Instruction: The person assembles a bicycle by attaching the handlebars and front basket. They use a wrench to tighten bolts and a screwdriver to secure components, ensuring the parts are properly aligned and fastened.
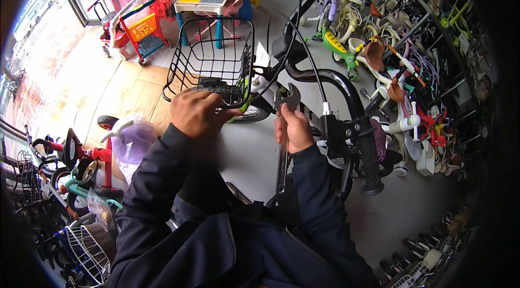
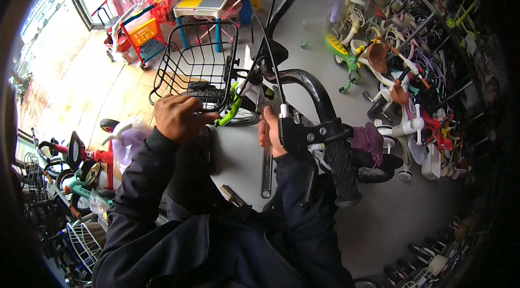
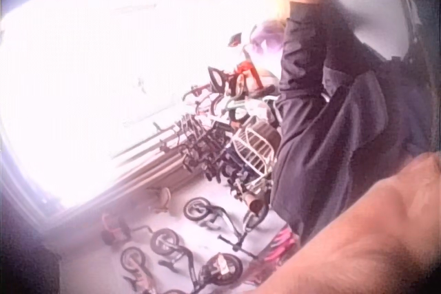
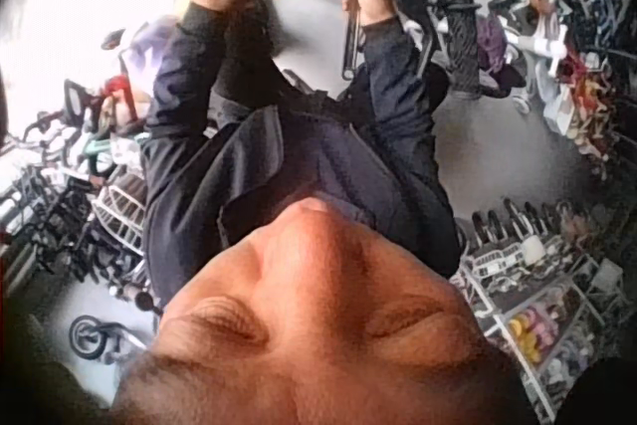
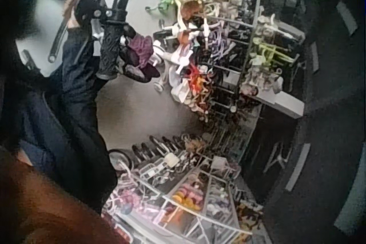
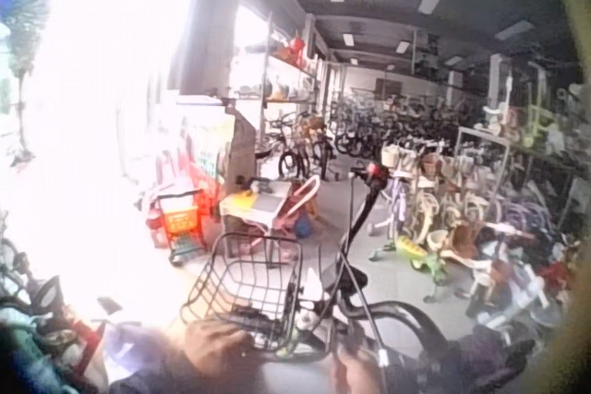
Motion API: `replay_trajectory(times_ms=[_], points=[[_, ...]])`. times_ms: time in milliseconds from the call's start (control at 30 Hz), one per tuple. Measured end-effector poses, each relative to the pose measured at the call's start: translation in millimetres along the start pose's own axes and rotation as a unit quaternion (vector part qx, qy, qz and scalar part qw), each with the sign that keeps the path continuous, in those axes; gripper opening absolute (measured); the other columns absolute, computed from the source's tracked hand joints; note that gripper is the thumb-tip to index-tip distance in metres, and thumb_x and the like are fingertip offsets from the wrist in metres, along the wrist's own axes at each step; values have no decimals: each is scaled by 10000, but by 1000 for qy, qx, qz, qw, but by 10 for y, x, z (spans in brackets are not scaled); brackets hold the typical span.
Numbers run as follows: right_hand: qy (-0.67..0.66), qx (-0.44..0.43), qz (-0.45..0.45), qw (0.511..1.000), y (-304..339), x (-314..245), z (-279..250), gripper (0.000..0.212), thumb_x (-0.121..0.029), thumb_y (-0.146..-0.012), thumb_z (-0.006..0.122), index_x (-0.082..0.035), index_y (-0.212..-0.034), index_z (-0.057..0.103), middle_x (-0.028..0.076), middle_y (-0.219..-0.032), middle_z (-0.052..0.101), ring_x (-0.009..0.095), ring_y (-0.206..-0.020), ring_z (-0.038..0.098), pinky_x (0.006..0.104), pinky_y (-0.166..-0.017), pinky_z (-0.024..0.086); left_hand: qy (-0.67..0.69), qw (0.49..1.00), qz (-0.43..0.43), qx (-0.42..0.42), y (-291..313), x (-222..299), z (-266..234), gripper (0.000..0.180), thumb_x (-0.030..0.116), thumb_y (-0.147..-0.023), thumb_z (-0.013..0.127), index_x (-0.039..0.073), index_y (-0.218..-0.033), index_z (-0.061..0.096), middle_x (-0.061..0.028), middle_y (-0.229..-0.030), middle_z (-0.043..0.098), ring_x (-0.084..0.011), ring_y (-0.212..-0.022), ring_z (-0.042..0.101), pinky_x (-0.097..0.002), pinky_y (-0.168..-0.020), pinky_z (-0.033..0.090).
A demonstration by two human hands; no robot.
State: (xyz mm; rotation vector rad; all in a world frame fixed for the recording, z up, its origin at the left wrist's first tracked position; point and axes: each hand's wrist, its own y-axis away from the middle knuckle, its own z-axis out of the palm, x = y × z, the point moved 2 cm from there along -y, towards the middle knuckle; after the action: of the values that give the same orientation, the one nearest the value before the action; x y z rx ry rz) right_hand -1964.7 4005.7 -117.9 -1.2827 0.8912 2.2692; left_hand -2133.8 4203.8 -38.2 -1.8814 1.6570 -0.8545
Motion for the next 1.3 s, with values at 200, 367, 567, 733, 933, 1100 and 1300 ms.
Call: replay_trajectory(times_ms=[200, 367, 567, 733, 933, 1100, 1300], points=[[143, 7, -35, 989, -55, 928, -398, 334, -382, -1000, 593, -81, -868, 531, 10, -629, 524, 122, -461, 519, 274, -430, 439, 154, 987, -7, 46, 23, -182, -45, 346, 355, -714, 843, 74, -868, 714, -62, -745, 653, -252, -710, 617, -348, -674, 475], [217, 57, 68, 972, -193, 2175, -780, 226, -227, -948, 660, -28, -879, 579, 43, -690, 602, 130, -557, 586, 305, -527, 503, 334, 828, -319, 317, 423, -1247, 172, 392, 359, -975, 611, -2, -1121, 653, -66, -1012, 670, -155, -988, 592, -321, -878, 467], [557, 36, 17, 830, -277, 2382, -1013, 265, -238, -933, 669, 0, -1043, 637, 129, -876, 702, 254, -830, 682, 377, -752, 543, 812, 324, -472, -114, 821, -1598, 1176, 758, 725, -897, 479, 17, -1095, 667, -208, -1133, 682, -428, -1084, 619, -637, -922, 448], [402, 239, -264, 844, -144, 1100, -813, 241, -161, -922, 661, -7, -1106, 638, 163, -1036, 681, 292, -945, 659, 398, -864, 515, 846, 261, -452, -111, 737, -1525, 1320, 868, 777, -873, 454, -36, -1078, 678, -297, -1243, 621, -498, -1182, 564, -624, -1040, 407], [593, 319, -438, 595, -164, -207, -747, 412, -210, -906, 662, 21, -1234, 568, 192, -1337, 560, 393, -1234, 509, 469, -1053, 387, 851, 302, -425, -69, 675, -1200, 1402, 866, 793, -878, 418, 30, -1215, 650, -272, -1260, 624, -420, -1160, 617, -500, -958, 536], [587, 336, -206, 707, -553, -194, -1339, 576, -474, -1039, 366, 4, -1040, 688, 242, -1014, 691, 439, -993, 630, 487, -883, 474, 797, 329, -506, -16, 620, -640, 1594, 812, 765, -904, 421, 23, -1189, 591, -194, -1142, 681, -320, -969, 704, -448, -832, 593], [556, 389, -252, 690, -295, -130, -1909, 651, -504, -1039, 330, 20, -1045, 715, 226, -1006, 713, 420, -979, 650, 474, -873, 487, 797, 318, -513, -38, 428, -268, 1634, 730, 710, -952, 394, 41, -1154, 604, -178, -1129, 685, -306, -958, 707, -432, -826, 594]])
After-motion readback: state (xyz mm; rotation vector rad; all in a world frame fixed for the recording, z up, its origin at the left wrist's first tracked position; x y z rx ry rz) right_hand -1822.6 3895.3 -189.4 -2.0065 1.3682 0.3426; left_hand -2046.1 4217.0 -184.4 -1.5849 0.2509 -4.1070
